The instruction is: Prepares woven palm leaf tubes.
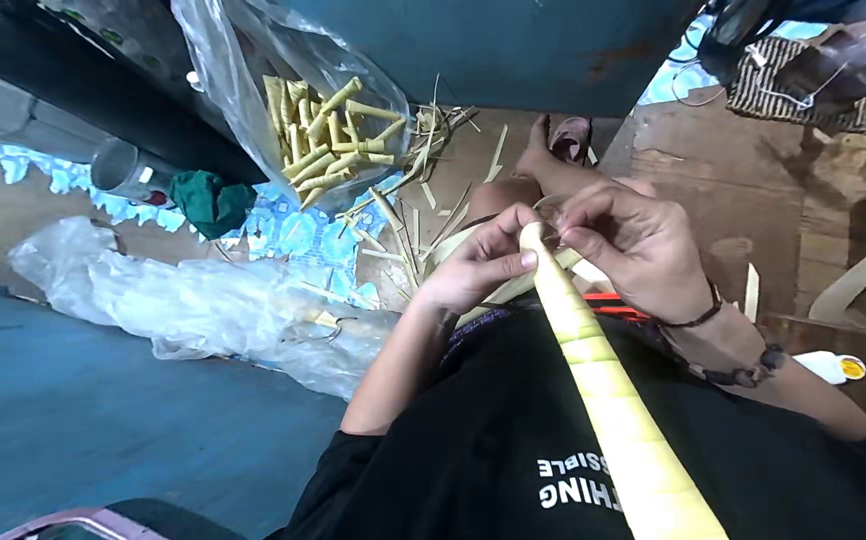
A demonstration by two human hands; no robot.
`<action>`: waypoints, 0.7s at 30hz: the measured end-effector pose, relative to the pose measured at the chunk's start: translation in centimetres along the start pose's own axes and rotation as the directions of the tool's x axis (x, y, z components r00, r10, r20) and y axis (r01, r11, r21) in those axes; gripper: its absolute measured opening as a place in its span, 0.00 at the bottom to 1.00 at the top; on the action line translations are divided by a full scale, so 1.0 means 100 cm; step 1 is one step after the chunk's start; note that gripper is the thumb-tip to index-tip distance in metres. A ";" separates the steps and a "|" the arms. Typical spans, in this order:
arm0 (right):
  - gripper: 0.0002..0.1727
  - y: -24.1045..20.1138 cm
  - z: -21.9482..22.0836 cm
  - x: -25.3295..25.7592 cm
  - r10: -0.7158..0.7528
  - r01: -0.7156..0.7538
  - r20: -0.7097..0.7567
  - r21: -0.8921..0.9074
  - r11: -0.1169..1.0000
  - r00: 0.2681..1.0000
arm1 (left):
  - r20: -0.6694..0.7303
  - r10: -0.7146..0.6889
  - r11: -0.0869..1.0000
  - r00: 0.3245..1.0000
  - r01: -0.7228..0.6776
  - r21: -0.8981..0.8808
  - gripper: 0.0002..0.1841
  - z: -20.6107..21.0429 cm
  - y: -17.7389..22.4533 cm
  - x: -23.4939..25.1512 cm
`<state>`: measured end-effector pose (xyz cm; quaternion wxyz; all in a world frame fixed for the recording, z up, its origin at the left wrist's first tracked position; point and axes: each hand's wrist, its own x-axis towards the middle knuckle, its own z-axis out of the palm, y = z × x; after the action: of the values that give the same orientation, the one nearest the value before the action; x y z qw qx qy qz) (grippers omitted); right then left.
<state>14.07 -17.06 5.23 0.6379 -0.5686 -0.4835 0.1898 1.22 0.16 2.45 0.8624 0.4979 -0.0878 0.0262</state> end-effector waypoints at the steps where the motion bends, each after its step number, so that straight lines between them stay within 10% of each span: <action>1: 0.03 -0.001 0.000 -0.001 0.001 -0.001 0.009 0.000 1.000 1.000 | 0.010 -0.003 1.000 1.000 0.003 0.015 0.08 0.001 0.001 0.000; 13: 0.04 -0.010 0.001 0.002 -0.118 0.131 0.061 -0.303 0.944 0.991 | 0.002 -0.094 0.979 0.996 0.093 0.181 0.09 0.015 0.012 0.000; 21: 0.05 0.017 -0.013 -0.003 0.014 -0.003 0.069 -0.159 0.987 0.998 | -0.136 0.010 0.944 0.991 0.036 0.328 0.06 -0.007 0.012 -0.002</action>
<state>15.57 -17.55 3.71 0.5724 -0.6128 -0.5165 0.1732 0.96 1.38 3.11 0.7709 0.6329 -0.0202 0.0685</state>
